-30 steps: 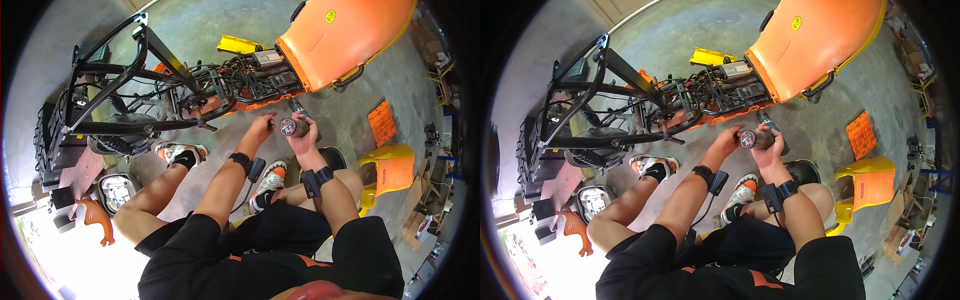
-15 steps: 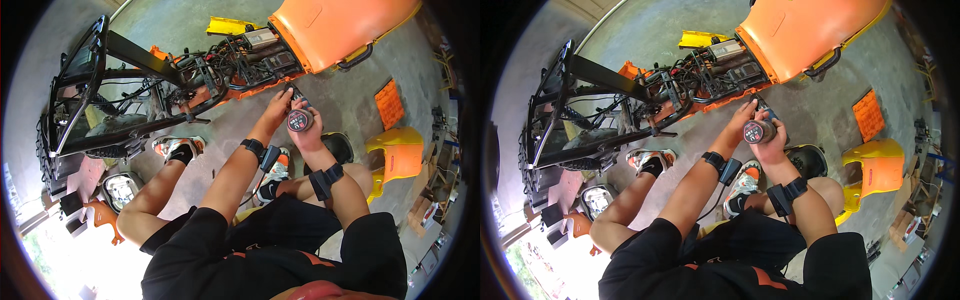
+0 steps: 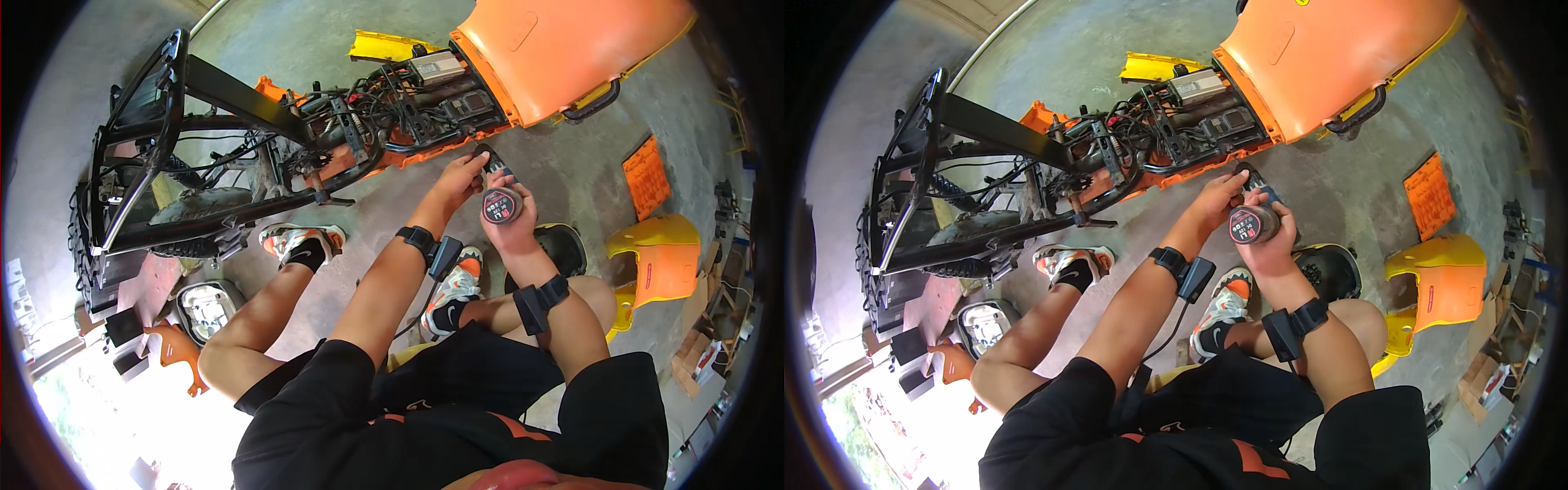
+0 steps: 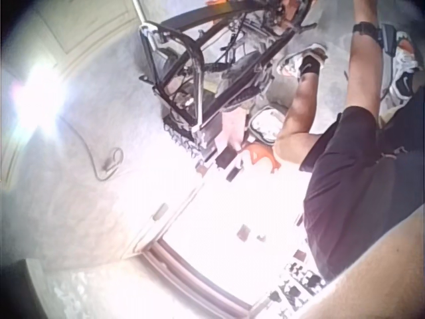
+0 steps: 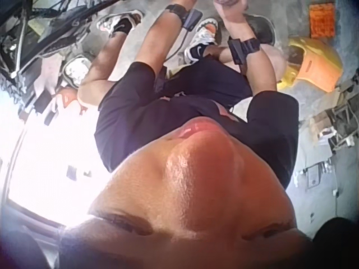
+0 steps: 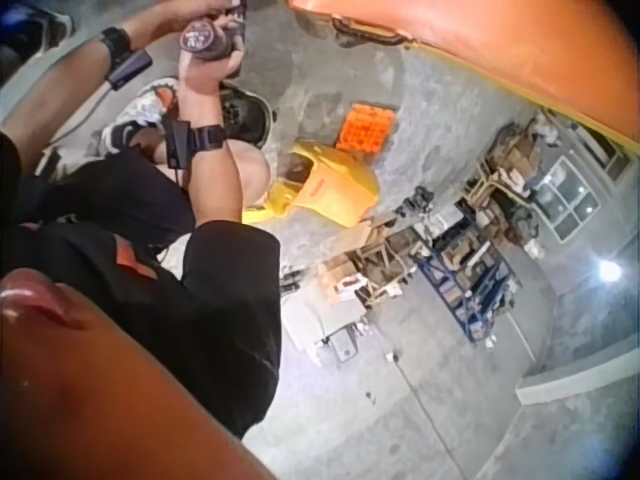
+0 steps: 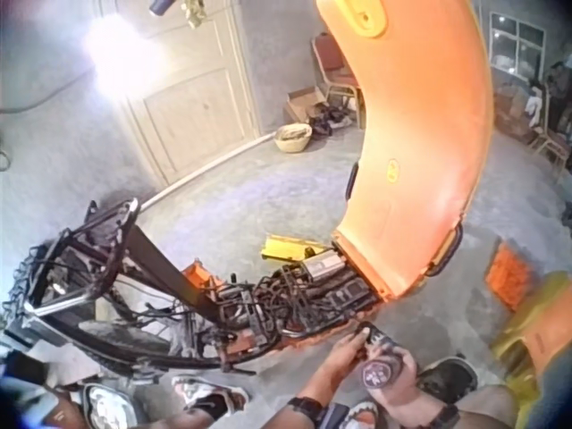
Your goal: The recorder is removing plastic body panels and screws from an electric motorcycle frame using an electric drill.
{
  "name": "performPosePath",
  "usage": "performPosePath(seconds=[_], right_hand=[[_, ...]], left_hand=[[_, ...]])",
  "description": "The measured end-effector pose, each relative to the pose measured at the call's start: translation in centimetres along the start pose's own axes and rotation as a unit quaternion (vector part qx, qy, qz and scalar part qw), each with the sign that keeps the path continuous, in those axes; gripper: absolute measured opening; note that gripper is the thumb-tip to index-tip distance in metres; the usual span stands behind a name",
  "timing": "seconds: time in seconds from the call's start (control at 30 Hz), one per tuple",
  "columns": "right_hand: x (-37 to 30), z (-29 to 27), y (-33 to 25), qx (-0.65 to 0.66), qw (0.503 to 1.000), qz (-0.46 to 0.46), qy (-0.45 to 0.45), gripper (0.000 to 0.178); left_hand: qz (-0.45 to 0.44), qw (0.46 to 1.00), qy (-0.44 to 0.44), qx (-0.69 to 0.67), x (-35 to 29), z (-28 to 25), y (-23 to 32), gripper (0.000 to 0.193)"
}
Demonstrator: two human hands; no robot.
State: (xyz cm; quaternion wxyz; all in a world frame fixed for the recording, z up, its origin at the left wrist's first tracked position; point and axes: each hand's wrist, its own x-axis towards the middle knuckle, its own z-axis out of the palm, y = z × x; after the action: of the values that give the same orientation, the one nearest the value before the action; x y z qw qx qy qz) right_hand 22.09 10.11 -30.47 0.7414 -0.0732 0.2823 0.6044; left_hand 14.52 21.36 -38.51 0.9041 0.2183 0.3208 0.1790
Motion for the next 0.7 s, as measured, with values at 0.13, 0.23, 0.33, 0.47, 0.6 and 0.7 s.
performPosePath(seconds=[0.13, 0.23, 0.33, 0.47, 0.6, 0.7], right_hand=[[0.0, 0.2, -0.3, 0.008, 1.0, 0.009, 0.013, 0.032], [0.1, 0.0, -0.5, -0.005, 1.0, 0.0, 0.003, 0.032], [0.1, -0.2, -0.5, -0.006, 1.0, 0.0, -0.012, 0.031], [0.4, -0.3, -0.4, 0.006, 1.0, -0.01, 0.006, 0.029], [0.4, -0.2, -0.5, 0.016, 1.0, -0.009, 0.02, 0.032], [0.5, -0.2, -0.6, 0.037, 0.999, 0.011, 0.033, 0.036]], left_hand=[[-0.012, 1.0, 0.009, 0.01, 0.0, 0.7, 0.2, 0.022], [-0.014, 1.0, 0.019, 0.0, 0.4, 0.8, 0.0, 0.022], [-0.011, 1.0, 0.016, -0.005, 0.8, 0.3, -0.2, 0.023], [-0.013, 0.999, 0.0, -0.046, 1.4, -0.2, -0.5, 0.027], [-0.007, 0.999, -0.002, -0.054, 1.5, -0.4, -0.7, 0.028], [0.003, 0.999, 0.001, -0.033, 1.5, -0.4, -0.7, 0.029]])
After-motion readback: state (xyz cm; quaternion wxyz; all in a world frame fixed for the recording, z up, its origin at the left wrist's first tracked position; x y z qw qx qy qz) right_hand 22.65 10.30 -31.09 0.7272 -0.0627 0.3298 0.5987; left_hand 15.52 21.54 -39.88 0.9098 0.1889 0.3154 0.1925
